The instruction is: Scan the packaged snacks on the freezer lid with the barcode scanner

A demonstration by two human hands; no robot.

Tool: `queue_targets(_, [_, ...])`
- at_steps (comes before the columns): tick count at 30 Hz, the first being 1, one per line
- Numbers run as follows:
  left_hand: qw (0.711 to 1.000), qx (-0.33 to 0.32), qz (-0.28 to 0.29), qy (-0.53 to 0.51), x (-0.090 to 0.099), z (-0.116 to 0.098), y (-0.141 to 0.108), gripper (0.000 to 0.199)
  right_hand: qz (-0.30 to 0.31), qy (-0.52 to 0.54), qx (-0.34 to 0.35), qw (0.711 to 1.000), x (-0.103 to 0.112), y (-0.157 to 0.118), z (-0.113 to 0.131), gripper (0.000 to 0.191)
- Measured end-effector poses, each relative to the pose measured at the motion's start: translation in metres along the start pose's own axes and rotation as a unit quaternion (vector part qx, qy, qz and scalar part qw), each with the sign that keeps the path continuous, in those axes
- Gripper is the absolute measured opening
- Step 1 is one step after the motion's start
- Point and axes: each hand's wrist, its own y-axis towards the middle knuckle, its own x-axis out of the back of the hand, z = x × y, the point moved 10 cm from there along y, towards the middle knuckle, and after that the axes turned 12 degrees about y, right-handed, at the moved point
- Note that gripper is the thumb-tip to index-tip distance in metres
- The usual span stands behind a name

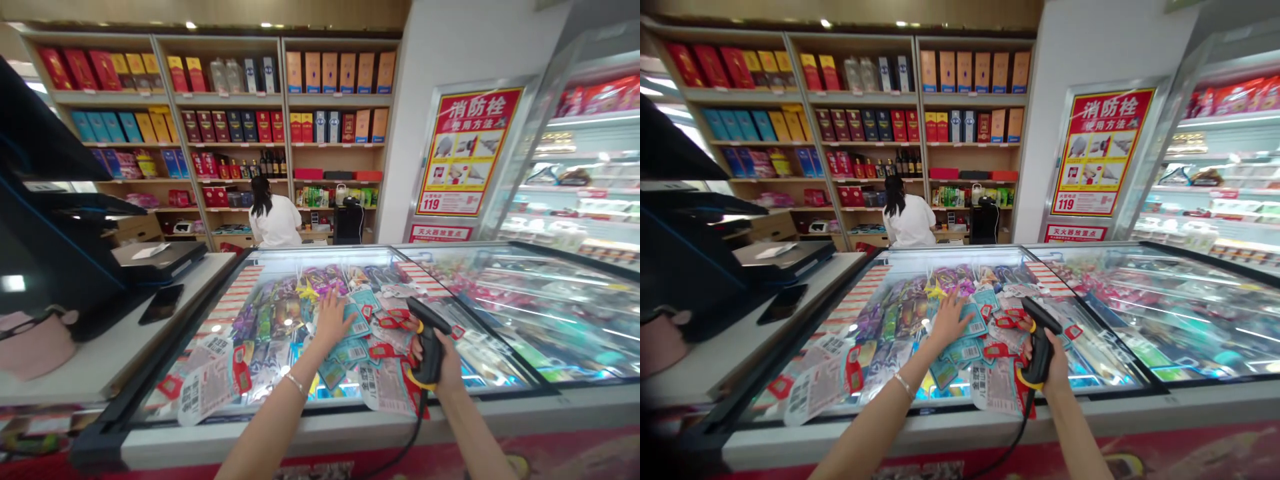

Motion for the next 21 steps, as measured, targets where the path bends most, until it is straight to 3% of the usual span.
queue_targets(2, [0.998,-0.030,0.042,0.045,-0.016,-0.003,-0.004,0.055,-0.008,0.003,-0.008,1.000,0.007,0.002,-0.005,0.035])
queue_targets(4, [0.996,-0.032,0.052,0.066,-0.021,-0.001,-0.007,0.057,-0.022,0.006,-0.020,1.000,0.014,0.003,-0.009,0.035])
queue_targets(21, [0.995,-0.023,0.068,0.067,-0.018,-0.005,-0.008,0.058,-0.041,-0.007,-0.036,0.998,0.012,0.003,-0.012,0.039])
